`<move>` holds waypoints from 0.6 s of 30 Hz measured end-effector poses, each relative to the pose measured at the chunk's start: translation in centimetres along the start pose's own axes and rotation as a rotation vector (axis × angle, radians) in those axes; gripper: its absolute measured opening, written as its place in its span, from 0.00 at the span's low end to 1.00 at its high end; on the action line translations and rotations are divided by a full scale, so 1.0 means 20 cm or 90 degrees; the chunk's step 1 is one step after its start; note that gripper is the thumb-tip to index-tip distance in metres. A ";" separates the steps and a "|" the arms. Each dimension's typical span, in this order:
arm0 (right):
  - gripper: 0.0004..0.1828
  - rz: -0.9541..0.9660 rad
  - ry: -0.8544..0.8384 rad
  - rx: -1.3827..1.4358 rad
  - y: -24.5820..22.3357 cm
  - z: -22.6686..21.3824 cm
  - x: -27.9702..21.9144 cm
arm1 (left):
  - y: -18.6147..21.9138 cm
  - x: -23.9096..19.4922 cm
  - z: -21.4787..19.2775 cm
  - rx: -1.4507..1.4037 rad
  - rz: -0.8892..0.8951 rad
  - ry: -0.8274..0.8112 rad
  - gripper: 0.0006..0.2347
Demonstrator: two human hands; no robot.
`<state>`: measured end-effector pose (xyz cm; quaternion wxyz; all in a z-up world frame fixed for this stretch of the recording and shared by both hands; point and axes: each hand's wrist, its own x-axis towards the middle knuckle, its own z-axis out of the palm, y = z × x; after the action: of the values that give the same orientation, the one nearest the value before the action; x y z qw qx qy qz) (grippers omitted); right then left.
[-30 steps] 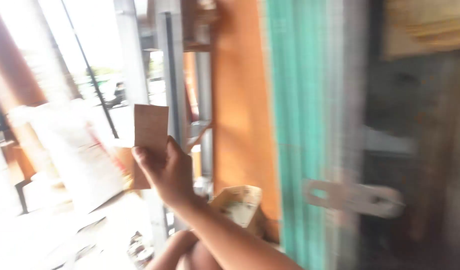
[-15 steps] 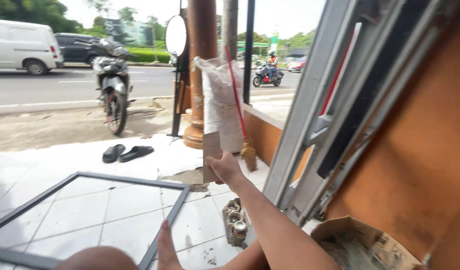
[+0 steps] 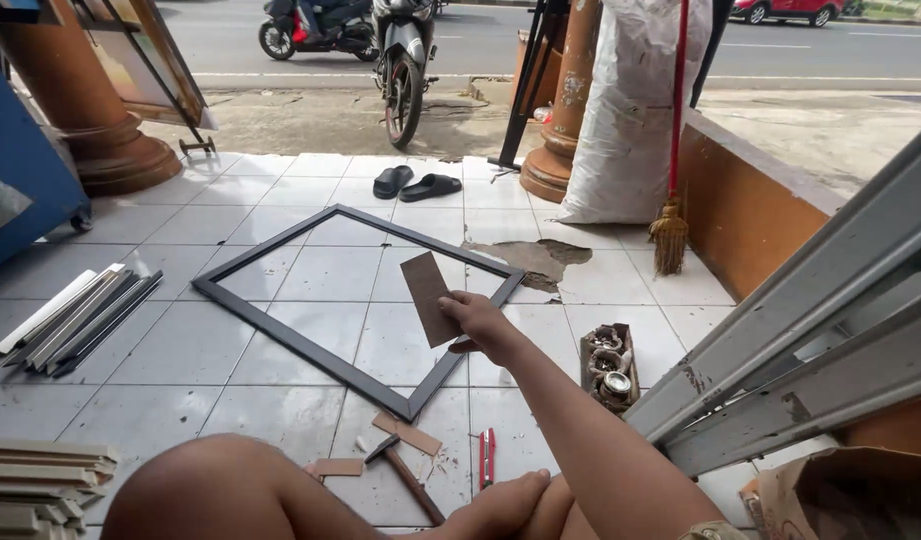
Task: Gluing and assembling the mitered corners of a picture frame.
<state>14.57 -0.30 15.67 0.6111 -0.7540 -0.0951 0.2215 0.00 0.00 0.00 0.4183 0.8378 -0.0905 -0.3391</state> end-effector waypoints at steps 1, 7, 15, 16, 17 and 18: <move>0.24 0.011 -0.044 0.019 0.09 0.02 0.07 | 0.03 -0.07 -0.14 -0.014 -0.016 -0.002 0.22; 0.28 0.051 -0.108 0.007 0.41 0.06 0.15 | -0.14 -0.36 -0.56 0.204 -0.066 -0.137 0.25; 0.12 0.089 -0.116 -0.104 0.90 0.18 0.29 | -0.74 -0.24 -0.91 0.003 -0.138 0.304 0.16; 0.14 0.078 -0.054 -0.164 0.98 0.21 0.34 | -0.83 -0.13 -0.91 -0.094 -0.161 0.378 0.17; 0.21 0.065 0.007 -0.225 1.07 0.23 0.38 | -0.91 -0.02 -0.91 -0.191 -0.184 0.451 0.18; 0.21 0.074 0.008 -0.226 1.03 0.24 0.36 | -0.83 -0.02 -0.94 -0.195 -0.187 0.443 0.18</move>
<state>16.14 2.13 -6.57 0.4550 -0.8556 -0.0851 0.2319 9.65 22.76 -4.59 0.4912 0.8345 0.2287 -0.1007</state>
